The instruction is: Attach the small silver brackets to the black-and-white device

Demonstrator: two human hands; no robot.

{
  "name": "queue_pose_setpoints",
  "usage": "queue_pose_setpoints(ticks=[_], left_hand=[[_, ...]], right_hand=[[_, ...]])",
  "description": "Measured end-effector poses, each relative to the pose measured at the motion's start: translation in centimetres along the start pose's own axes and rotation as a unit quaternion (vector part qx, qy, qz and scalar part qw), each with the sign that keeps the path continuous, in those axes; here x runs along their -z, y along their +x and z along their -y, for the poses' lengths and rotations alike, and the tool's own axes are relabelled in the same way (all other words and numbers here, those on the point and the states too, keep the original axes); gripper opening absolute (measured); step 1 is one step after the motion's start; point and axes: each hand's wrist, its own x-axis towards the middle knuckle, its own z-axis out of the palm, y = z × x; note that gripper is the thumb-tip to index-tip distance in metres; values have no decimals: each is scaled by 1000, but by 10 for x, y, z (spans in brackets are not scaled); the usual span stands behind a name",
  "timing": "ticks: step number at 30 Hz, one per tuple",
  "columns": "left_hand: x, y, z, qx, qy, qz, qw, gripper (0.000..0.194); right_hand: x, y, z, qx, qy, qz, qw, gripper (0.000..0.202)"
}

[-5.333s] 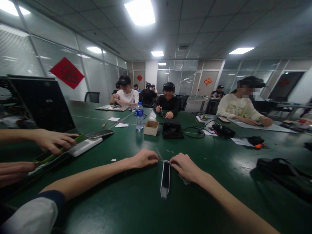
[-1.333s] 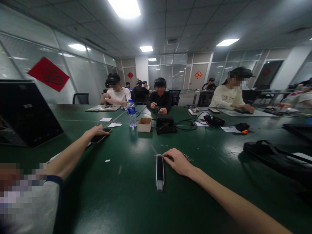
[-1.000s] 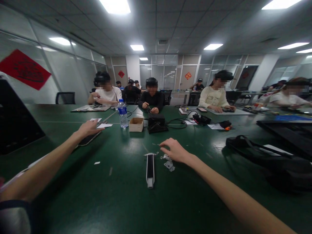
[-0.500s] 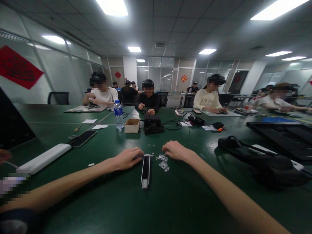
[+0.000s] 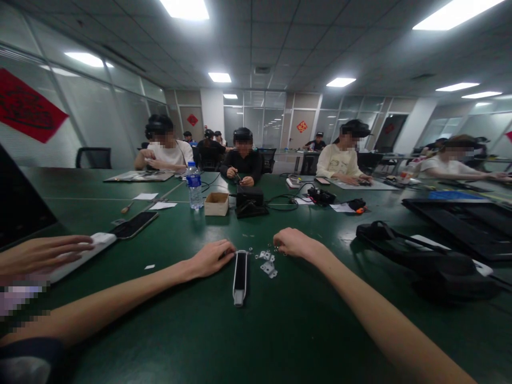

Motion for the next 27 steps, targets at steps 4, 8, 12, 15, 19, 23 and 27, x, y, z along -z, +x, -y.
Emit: queue_pose_setpoints(ticks=[4,8,12,15,19,23,27], left_hand=[[0,0,0,-1,-1,0,1000,15],[-3,-1,2,-4,5,-7,1000,18],[-5,-1,4,-6,9,-11,1000,18],[-5,-1,3,-4,14,-12,1000,17],[-2,-2,0,0,16,-9,1000,18],[-2,-2,-1,-4,15,-8,1000,18],[-3,-2,0,-4,15,-9,1000,17]], right_hand=[[-2,3,2,-1,4,4,1000,20],[-8,8,-2,0,26,8,1000,20],[-13,11,-7,4,50,8,999,16],[-14,10,-6,7,44,4,999,15],[-14,9,1,14,-8,-26,1000,17],[-14,9,12,12,-54,-59,997,22],[-13,9,26,-15,-51,-99,994,20]])
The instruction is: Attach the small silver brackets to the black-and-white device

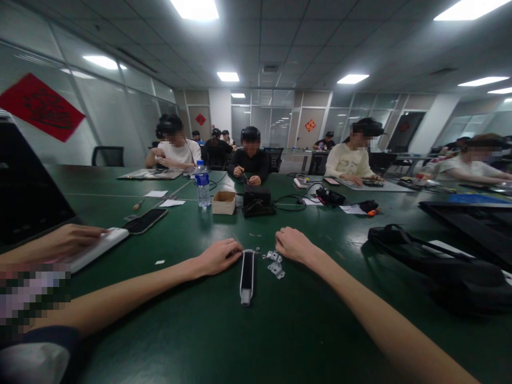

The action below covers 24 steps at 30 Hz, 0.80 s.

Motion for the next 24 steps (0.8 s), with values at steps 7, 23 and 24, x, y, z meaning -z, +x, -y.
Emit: queue_pose_setpoints(ticks=[7,23,24], left_hand=[[-2,0,0,4,13,-5,1000,16],[-3,0,3,10,10,-12,1000,16],[-3,0,3,11,12,-12,1000,16]], right_hand=[[1,0,17,-42,20,33,998,14],[-11,-4,36,-9,332,-99,938,13],[-13,-5,37,-7,342,-103,934,14]])
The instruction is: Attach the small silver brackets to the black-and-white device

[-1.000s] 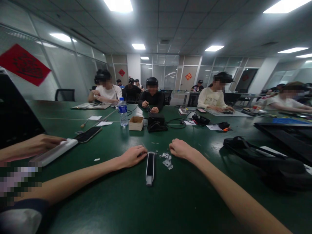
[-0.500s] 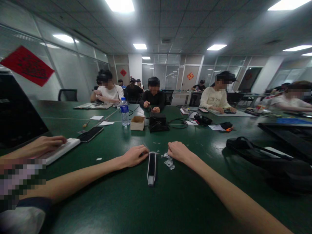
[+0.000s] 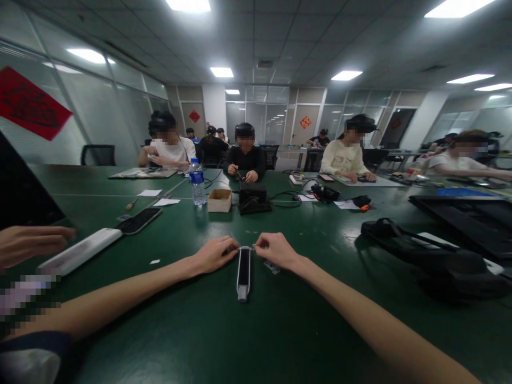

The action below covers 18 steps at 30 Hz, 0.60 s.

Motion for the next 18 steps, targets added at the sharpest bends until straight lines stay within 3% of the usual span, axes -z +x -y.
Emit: queue_pose_setpoints(ticks=[18], left_hand=[[-1,0,2,-12,-1,-9,1000,16]], right_hand=[[-8,-4,-10,-8,52,-7,999,13]])
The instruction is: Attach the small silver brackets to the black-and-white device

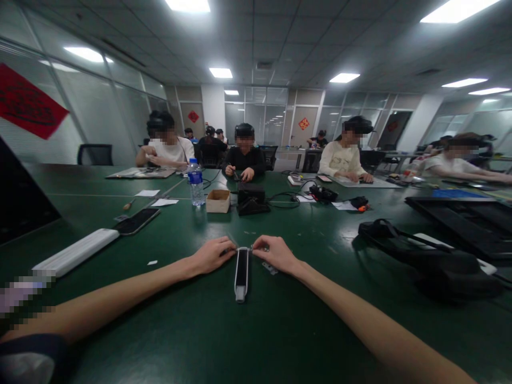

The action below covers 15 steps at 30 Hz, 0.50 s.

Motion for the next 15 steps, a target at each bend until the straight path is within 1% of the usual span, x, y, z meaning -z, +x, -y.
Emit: queue_pose_setpoints(ticks=[5,8,10,12,15], left_hand=[[0,0,0,-4,-7,-4,1000,16],[1,0,-2,0,-3,0,1000,16],[2,1,-3,4,0,3,1000,17],[3,1,-3,4,2,7,1000,17],[4,1,-4,5,2,12,1000,17]], right_hand=[[-7,1,3,27,7,-3,1000,16],[-6,2,3,46,-12,2,999,19],[0,2,0,61,-52,6,997,20],[11,1,-5,79,-122,4,989,19],[32,-3,-14,92,-245,13,965,18]])
